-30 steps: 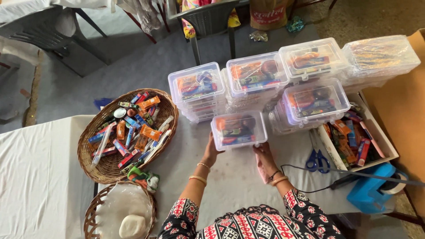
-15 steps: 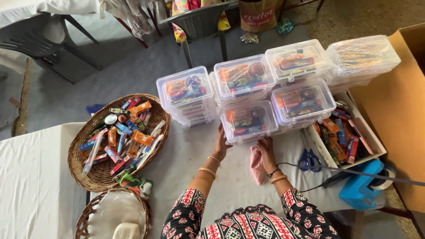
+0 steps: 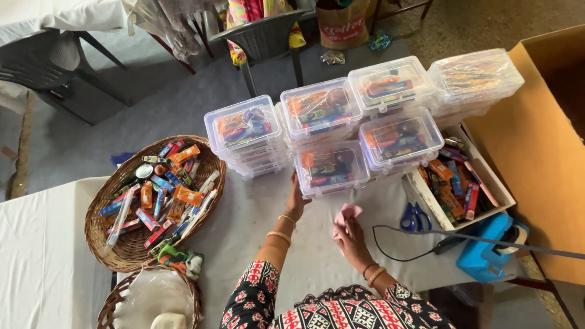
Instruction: The person wraps small packaged items in clear plastic film on a table, then places the wrapped bundles into clear plastic storage boxes and stacks the boxes with others on the table. They occasionally pick additional items from a wicker basket and wipe the table surface with a pink cloth.
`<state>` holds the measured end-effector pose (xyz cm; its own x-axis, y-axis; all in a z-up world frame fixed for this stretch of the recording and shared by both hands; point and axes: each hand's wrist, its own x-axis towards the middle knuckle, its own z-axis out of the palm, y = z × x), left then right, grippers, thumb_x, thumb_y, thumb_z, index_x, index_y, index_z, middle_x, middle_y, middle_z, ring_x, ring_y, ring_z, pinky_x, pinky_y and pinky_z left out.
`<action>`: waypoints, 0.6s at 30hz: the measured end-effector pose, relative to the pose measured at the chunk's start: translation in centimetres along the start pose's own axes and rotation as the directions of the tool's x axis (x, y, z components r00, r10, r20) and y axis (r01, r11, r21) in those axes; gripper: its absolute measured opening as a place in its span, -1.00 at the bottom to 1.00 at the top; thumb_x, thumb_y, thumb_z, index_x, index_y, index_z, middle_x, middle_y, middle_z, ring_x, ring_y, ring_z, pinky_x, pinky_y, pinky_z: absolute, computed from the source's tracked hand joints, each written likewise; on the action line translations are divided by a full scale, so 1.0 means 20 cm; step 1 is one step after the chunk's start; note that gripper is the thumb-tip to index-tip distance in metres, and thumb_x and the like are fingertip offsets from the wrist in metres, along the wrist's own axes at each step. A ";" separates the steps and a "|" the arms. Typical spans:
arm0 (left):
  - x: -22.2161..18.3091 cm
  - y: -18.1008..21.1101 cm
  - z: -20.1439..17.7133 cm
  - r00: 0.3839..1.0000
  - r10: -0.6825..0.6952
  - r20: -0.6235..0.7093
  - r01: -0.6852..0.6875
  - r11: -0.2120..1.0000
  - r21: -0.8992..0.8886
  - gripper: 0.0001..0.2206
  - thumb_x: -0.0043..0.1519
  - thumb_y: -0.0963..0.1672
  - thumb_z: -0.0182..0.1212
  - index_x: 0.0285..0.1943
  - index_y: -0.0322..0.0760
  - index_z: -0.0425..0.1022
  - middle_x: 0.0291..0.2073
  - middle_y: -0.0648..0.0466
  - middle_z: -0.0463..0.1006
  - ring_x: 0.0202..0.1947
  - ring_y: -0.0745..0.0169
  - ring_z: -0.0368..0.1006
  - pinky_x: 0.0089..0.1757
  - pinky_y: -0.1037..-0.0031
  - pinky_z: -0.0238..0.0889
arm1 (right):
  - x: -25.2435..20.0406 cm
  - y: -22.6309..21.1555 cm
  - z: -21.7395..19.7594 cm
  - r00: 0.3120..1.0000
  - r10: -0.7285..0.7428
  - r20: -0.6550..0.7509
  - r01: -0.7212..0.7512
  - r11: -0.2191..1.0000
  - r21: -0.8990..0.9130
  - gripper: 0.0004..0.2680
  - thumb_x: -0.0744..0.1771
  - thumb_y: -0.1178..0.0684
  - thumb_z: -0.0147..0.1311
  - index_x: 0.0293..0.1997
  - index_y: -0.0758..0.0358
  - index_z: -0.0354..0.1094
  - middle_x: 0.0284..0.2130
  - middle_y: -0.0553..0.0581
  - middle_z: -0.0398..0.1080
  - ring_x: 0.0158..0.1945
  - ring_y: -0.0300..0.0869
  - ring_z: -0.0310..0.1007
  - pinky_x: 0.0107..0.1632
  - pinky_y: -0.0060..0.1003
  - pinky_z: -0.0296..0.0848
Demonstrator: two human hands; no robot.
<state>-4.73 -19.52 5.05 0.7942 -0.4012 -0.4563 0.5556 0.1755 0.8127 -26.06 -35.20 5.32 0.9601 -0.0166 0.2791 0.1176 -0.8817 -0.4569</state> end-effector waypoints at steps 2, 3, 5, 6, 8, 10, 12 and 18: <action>-0.05 -0.04 -0.03 1.000 0.000 -0.027 0.001 1.000 0.017 -0.22 0.16 0.31 -0.17 0.58 0.28 -0.19 0.55 0.20 -0.03 0.49 -0.04 -0.04 0.17 -0.40 -0.04 | -0.07 0.06 -0.01 0.998 -0.013 0.068 0.009 0.998 0.064 -0.55 0.17 0.16 0.26 0.19 0.15 0.33 0.18 0.36 0.22 0.28 0.25 0.14 0.26 0.15 0.20; -0.06 -0.06 -0.05 0.998 0.002 -0.055 0.000 0.999 0.033 -0.21 0.16 0.30 -0.16 0.59 0.24 -0.19 0.56 0.20 -0.07 0.50 -0.02 -0.07 0.19 -0.38 -0.07 | -0.10 0.10 -0.02 0.991 -0.032 0.133 0.015 0.992 0.127 -0.59 0.19 0.21 0.24 0.16 0.13 0.34 0.19 0.28 0.23 0.28 0.18 0.17 0.29 0.06 0.24; -0.10 -0.21 -0.14 0.997 0.058 -0.052 -0.051 0.991 0.122 -0.24 0.22 0.26 -0.10 0.59 0.13 -0.13 0.56 0.14 -0.05 0.52 -0.03 -0.08 0.26 -0.27 -0.09 | -0.15 0.10 -0.06 0.983 -0.053 0.177 0.032 0.993 0.115 -0.60 0.19 0.22 0.23 0.14 0.12 0.35 0.20 0.26 0.24 0.28 0.16 0.20 0.30 0.04 0.25; -0.12 -0.29 -0.19 0.992 0.113 -0.047 -0.101 0.972 0.210 -0.26 0.27 0.22 -0.05 0.59 0.02 -0.08 0.55 0.08 -0.04 0.54 -0.04 -0.09 0.33 -0.15 -0.11 | -0.17 0.11 -0.07 0.972 -0.073 0.222 0.051 0.993 0.106 -0.61 0.18 0.23 0.22 0.12 0.12 0.36 0.21 0.23 0.24 0.27 0.15 0.22 0.31 0.01 0.26; -0.23 -0.49 -0.33 0.962 0.271 0.025 -0.247 0.830 0.500 -0.31 0.32 0.16 0.02 0.58 -0.06 -0.01 0.55 0.01 0.01 0.56 -0.08 -0.10 0.38 -0.03 -0.13 | -0.22 0.10 -0.10 0.968 -0.088 0.234 0.067 0.993 0.095 -0.62 0.19 0.24 0.21 0.12 0.12 0.37 0.19 0.23 0.25 0.26 0.14 0.22 0.31 0.01 0.26; -0.46 -0.56 -0.38 0.915 0.383 0.125 -0.347 0.591 0.729 -0.36 0.37 0.10 0.09 0.57 -0.14 0.06 0.56 -0.05 0.05 0.58 -0.12 -0.12 0.43 0.08 -0.15 | -0.30 0.08 -0.13 0.960 -0.104 0.259 0.083 0.992 0.091 -0.63 0.20 0.24 0.21 0.11 0.12 0.37 0.18 0.22 0.26 0.25 0.14 0.23 0.30 0.00 0.27; -0.75 -0.45 -0.32 0.929 0.248 0.276 -0.297 0.054 0.953 -0.30 0.19 -0.01 0.28 0.52 -0.11 0.08 0.53 -0.05 -0.01 0.53 -0.20 -0.27 0.37 0.04 -0.28 | -0.34 0.09 -0.16 0.946 -0.076 0.315 0.043 0.993 0.111 -0.63 0.20 0.26 0.19 0.12 0.13 0.38 0.11 0.20 0.27 0.23 0.12 0.22 0.30 -0.03 0.28; -1.40 -0.58 -0.37 0.972 0.183 0.150 -0.163 0.059 0.985 -0.30 0.22 -0.01 0.24 0.55 -0.05 0.04 0.54 0.04 -0.06 0.55 -0.08 -0.30 0.39 0.08 -0.41 | -0.40 0.12 -0.19 0.931 -0.119 0.345 0.060 0.982 0.179 -0.68 0.20 0.23 0.20 0.04 0.10 0.44 0.15 0.15 0.26 0.25 0.09 0.20 0.31 -0.06 0.26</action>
<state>-31.64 -3.60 5.76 0.8364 -0.4924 -0.2407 -0.3387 -0.8096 0.4793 -34.49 -38.93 5.13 0.9673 0.2526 0.0228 0.2180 -0.7824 -0.5833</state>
